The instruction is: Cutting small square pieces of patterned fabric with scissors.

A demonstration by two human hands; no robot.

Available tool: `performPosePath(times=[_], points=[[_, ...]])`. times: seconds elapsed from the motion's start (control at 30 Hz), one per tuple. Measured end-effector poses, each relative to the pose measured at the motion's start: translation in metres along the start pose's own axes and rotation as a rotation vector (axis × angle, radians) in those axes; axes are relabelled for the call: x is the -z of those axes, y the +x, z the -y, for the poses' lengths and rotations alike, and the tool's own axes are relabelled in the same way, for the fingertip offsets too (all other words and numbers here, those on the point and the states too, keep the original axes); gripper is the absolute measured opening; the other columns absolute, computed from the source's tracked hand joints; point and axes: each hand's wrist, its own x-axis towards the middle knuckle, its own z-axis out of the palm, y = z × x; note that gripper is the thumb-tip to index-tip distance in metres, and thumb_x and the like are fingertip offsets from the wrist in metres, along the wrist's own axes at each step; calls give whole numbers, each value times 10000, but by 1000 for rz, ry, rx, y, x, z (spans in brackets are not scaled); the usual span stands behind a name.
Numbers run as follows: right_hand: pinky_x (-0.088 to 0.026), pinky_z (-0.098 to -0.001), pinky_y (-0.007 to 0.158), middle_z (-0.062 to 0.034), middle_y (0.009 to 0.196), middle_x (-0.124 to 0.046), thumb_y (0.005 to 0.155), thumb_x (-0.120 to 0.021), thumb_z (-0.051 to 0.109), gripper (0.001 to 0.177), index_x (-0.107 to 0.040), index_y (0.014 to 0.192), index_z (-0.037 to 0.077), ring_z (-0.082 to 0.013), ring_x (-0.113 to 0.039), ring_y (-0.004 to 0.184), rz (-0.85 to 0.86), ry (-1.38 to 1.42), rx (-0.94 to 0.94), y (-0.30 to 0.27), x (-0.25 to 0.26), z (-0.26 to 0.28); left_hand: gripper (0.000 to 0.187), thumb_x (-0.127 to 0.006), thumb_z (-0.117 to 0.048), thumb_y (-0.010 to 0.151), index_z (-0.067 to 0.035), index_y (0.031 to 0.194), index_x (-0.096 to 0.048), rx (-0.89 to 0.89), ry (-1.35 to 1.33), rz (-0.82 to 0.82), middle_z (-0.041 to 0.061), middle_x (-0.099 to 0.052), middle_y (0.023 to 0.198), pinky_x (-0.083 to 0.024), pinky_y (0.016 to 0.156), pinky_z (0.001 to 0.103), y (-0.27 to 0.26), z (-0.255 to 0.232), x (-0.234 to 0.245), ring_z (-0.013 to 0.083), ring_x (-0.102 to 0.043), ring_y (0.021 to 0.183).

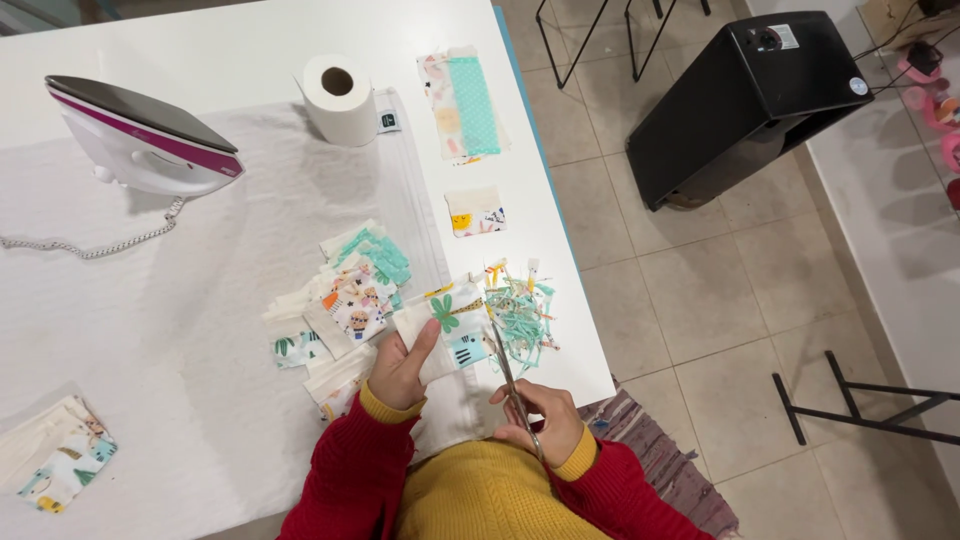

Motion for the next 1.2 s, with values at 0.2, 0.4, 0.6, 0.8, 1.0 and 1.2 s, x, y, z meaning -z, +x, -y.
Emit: performPosePath(times=[0.2, 0.4, 0.6, 0.8, 1.0, 1.2], points=[[-455, -246, 543, -4, 637, -594, 771, -897, 200, 342, -710, 988, 13, -65, -528, 572, -4, -21, -41, 0, -2, -3, 346, -504, -175, 1071, 65, 1294, -616, -30, -4, 23, 97, -709, 1208, -522, 917, 289, 1, -1, 1, 133, -650, 1060], [-398, -258, 493, 0, 580, -582, 772, -899, 206, 290, -708, 897, 26, -66, -488, 520, -48, -73, -72, -4, -3, -13, 356, -504, -173, 1074, 71, 1308, -618, -48, 38, 18, 93, -704, 1229, -511, 941, 287, 2, -1, 0, 132, -642, 1084], [-358, -269, 468, -4, 533, -554, 762, -909, 231, 288, -700, 800, 36, -74, -447, 485, -85, -113, -52, -9, -4, -22, 366, -510, -177, 1071, 73, 1319, -611, -7, 8, 10, 95, -696, 1234, -508, 949, 293, 1, 4, 3, 132, -637, 1091], [-355, -275, 464, -10, 512, -547, 749, -917, 252, 311, -692, 774, 39, -82, -455, 471, -68, -85, -121, -13, -2, -25, 378, -510, -195, 1073, 67, 1330, -603, 13, -47, 31, 106, -693, 1243, -512, 950, 293, 1, 9, 3, 142, -644, 1089], [-460, -248, 534, -5, 617, -636, 735, -914, 184, 305, -678, 843, 25, -70, -558, 562, -29, 16, -80, -7, 1, -10, 363, -514, -205, 1071, 63, 1291, -622, 76, -37, 68, 95, -718, 1167, -538, 882, 286, 0, 9, 2, 140, -670, 1022], [-505, -252, 602, -16, 667, -644, 751, -901, 152, 306, -663, 891, 22, -77, -586, 614, -34, 57, -4, 4, 1, -7, 355, -519, -216, 1064, 60, 1250, -642, 86, 9, 81, 95, -735, 1129, -549, 836, 283, -3, 14, -4, 135, -683, 979]])
